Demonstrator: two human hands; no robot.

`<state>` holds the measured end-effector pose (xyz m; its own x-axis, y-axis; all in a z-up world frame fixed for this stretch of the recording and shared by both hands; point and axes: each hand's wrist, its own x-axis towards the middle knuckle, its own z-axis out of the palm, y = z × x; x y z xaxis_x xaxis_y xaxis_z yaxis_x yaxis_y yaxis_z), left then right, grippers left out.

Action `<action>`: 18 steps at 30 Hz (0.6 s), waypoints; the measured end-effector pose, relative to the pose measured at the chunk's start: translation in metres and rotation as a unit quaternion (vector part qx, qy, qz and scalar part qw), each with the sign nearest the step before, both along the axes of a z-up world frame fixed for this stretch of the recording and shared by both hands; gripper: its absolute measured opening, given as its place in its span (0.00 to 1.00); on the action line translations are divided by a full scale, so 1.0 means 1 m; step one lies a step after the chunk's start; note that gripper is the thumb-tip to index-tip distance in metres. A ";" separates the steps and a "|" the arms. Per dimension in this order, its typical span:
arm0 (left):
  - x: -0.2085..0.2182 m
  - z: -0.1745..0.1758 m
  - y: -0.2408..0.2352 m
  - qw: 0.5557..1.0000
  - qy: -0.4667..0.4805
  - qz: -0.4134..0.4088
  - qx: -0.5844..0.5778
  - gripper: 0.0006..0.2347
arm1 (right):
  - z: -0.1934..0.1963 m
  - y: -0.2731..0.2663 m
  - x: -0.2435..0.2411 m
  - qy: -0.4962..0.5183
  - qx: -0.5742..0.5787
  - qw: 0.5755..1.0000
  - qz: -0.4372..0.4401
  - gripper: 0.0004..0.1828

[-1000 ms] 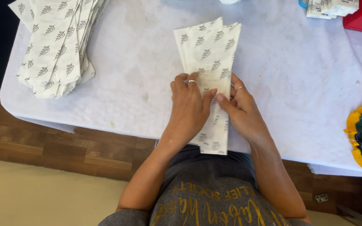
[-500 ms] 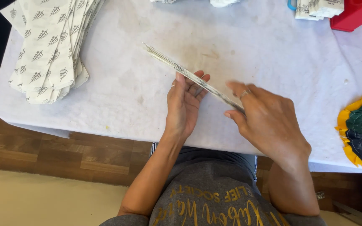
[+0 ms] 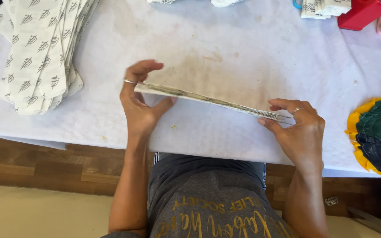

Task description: The person is manually aligning printed paper strips, applying glue to one end from a bottle, and folding them to assemble a stack.

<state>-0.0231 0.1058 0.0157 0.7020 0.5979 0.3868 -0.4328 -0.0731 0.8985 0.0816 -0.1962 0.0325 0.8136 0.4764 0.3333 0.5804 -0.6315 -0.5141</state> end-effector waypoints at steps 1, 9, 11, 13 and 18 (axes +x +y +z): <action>-0.003 0.012 0.002 0.991 0.077 -0.018 0.112 0.23 | -0.004 -0.003 0.002 0.066 0.029 0.997 -0.037 0.23; 0.017 -0.005 0.004 0.988 0.014 -0.004 0.151 0.26 | -0.032 0.013 0.001 0.230 0.381 0.895 0.027 0.34; 0.019 -0.011 0.011 0.996 -0.024 -0.009 0.087 0.35 | -0.037 0.015 0.005 0.204 0.398 0.894 0.040 0.35; 0.018 -0.013 0.016 0.994 -0.031 0.015 0.109 0.38 | -0.041 0.013 0.008 0.197 0.379 0.902 0.067 0.41; 0.022 -0.011 -0.002 0.992 0.031 0.002 0.122 0.33 | -0.041 0.015 0.006 0.210 0.369 0.902 0.077 0.38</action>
<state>-0.0016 0.1042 0.0050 0.7264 0.4952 0.4765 -0.3764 -0.2935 0.8788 0.0871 -0.1813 -0.0088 0.8847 0.3696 0.2840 0.2885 0.0443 -0.9564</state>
